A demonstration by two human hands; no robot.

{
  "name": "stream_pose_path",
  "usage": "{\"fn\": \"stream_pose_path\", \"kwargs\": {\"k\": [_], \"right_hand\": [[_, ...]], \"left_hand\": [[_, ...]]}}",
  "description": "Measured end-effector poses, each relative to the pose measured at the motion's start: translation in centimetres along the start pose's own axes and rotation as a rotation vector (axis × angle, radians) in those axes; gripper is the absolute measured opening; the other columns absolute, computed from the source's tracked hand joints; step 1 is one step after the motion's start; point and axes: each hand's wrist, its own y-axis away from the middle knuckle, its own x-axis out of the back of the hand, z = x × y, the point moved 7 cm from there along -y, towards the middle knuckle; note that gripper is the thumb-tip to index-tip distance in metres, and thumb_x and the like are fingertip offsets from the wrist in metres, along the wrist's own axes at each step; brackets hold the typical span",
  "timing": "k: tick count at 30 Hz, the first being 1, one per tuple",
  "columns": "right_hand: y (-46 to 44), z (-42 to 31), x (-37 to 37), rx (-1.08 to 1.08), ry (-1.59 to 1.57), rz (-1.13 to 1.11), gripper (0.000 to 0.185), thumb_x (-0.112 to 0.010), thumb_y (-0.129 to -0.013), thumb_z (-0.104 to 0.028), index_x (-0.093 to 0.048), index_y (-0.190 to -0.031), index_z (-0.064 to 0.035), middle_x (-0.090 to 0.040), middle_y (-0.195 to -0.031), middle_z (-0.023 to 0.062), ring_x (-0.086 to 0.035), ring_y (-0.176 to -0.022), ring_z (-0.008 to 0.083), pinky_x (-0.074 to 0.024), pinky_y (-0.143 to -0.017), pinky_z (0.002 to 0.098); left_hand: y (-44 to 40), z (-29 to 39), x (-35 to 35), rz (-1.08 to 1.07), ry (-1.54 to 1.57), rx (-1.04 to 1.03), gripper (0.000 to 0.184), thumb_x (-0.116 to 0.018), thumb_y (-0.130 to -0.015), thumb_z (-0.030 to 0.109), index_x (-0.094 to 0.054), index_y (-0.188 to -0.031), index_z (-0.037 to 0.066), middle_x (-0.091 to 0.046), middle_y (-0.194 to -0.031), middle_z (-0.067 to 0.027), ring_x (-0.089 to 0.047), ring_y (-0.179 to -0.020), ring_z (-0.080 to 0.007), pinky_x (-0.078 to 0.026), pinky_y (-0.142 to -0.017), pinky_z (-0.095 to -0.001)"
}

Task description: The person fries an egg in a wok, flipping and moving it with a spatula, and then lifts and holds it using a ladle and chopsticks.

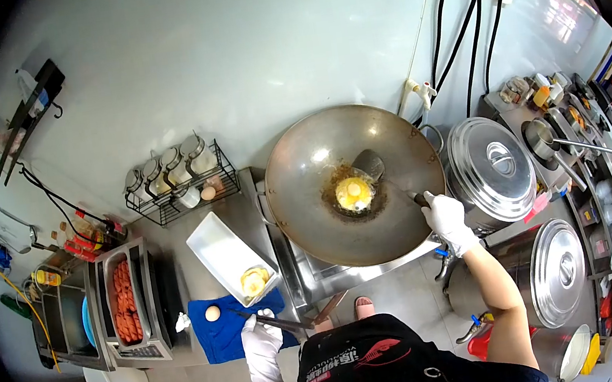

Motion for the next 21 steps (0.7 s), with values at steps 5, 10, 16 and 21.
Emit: {"fn": "stream_pose_path", "kwargs": {"k": [5, 10, 16, 21], "right_hand": [[-0.3, 1.0, -1.7, -0.135, -0.16, -0.043, 0.035, -0.061, -0.071, -0.021, -0.06, -0.101, -0.0043, -0.062, -0.08, 0.017, -0.061, -0.073, 0.0303, -0.0479, -0.066, 0.0375], [-0.8, 1.9, -0.8, -0.212, -0.239, -0.106, 0.038, -0.063, -0.071, -0.024, -0.06, -0.104, -0.005, -0.062, -0.088, 0.0164, -0.06, -0.083, 0.0295, -0.0466, -0.074, 0.0359], [-0.5, -0.1, 1.4, -0.087, -0.135, -0.046, 0.037, -0.063, -0.07, -0.021, -0.06, -0.103, -0.0048, -0.062, -0.079, 0.0149, -0.061, -0.07, 0.0285, -0.0473, -0.063, 0.0362], [-0.2, -2.1, 2.4, 0.057, 0.016, 0.021, 0.037, -0.063, -0.069, -0.021, -0.06, -0.102, -0.0067, -0.057, -0.066, 0.0112, -0.058, -0.056, 0.0254, -0.0449, -0.05, 0.0346]], "left_hand": [[0.1, 0.2, 0.5, -0.097, -0.017, 0.078, 0.018, -0.04, -0.087, 0.017, -0.049, -0.084, 0.002, -0.055, -0.077, -0.0099, -0.055, -0.069, -0.0188, -0.046, -0.055, -0.0257], [-0.4, 0.6, 1.7, -0.142, 0.009, 0.104, 0.019, -0.039, -0.088, 0.019, -0.049, -0.084, 0.002, -0.055, -0.078, -0.0105, -0.055, -0.068, -0.0186, -0.044, -0.051, -0.0244], [-0.2, 0.4, 1.2, -0.153, 0.046, 0.11, 0.018, -0.04, -0.088, 0.015, -0.048, -0.084, 0.0, -0.055, -0.078, -0.0119, -0.055, -0.071, -0.0212, -0.046, -0.056, -0.0259], [-0.6, 0.3, 0.8, -0.121, 0.044, 0.122, 0.018, -0.039, -0.088, 0.015, -0.047, -0.083, -0.001, -0.054, -0.078, -0.012, -0.055, -0.073, -0.0216, -0.048, -0.062, -0.0274]]}}
